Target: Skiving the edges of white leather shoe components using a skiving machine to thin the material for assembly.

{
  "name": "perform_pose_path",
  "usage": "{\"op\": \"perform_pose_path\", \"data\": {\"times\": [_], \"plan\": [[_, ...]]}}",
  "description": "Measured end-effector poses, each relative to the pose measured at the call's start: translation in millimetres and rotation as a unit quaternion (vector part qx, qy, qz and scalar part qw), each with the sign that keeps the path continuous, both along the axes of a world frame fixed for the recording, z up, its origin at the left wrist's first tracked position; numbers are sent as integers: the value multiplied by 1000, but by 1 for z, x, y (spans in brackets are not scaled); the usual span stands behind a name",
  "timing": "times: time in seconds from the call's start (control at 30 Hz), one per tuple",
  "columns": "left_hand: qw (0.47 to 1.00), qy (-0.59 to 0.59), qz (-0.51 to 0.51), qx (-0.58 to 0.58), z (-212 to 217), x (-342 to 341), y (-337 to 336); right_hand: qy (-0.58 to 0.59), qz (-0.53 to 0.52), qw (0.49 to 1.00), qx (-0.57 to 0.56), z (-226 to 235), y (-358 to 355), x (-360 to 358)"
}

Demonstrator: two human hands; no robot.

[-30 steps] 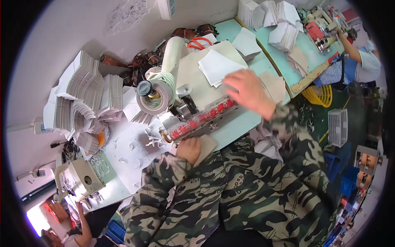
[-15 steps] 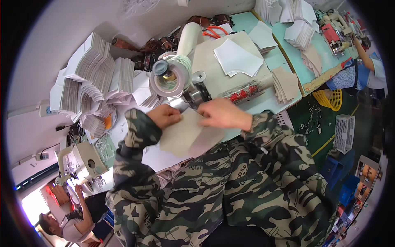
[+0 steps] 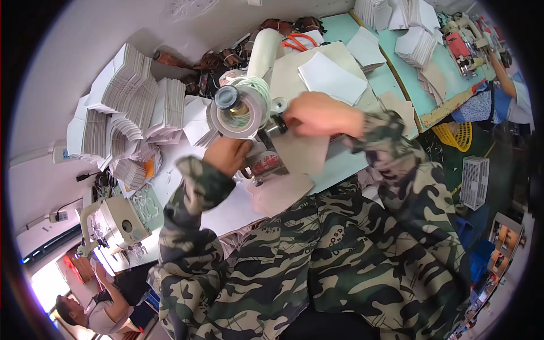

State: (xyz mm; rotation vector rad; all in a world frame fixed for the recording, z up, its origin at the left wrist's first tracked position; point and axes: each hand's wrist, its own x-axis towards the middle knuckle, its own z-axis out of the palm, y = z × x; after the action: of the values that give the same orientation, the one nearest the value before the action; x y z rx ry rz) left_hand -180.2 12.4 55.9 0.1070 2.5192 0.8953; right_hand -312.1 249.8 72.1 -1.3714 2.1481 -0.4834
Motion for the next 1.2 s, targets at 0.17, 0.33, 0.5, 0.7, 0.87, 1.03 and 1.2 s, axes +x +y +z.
{"op": "perform_pose_path", "data": {"times": [0.17, 0.33, 0.5, 0.7, 0.87, 1.03, 1.2], "plan": [[882, -253, 98, 386, 29, 20, 28, -233, -246, 927, -162, -10, 48, 64], [939, -236, 47, 245, 7, 20, 13, -267, -374, 874, -160, -40, 29, 110], [995, -79, -13, 53, -1, -14, 1, -427, -399, 798, -150, -37, 20, 116], [995, 88, -12, 50, -2, -33, 34, -507, -420, 736, -157, -36, 83, 99], [959, 66, -108, -252, -78, 64, 81, 91, -348, 875, -323, 27, 103, 38], [907, 336, -139, -211, -113, 89, 108, 330, -230, 896, -189, 15, 108, 20], [915, 365, -140, -102, -88, 92, 101, -263, -178, 942, -110, -13, 77, 100]]}}
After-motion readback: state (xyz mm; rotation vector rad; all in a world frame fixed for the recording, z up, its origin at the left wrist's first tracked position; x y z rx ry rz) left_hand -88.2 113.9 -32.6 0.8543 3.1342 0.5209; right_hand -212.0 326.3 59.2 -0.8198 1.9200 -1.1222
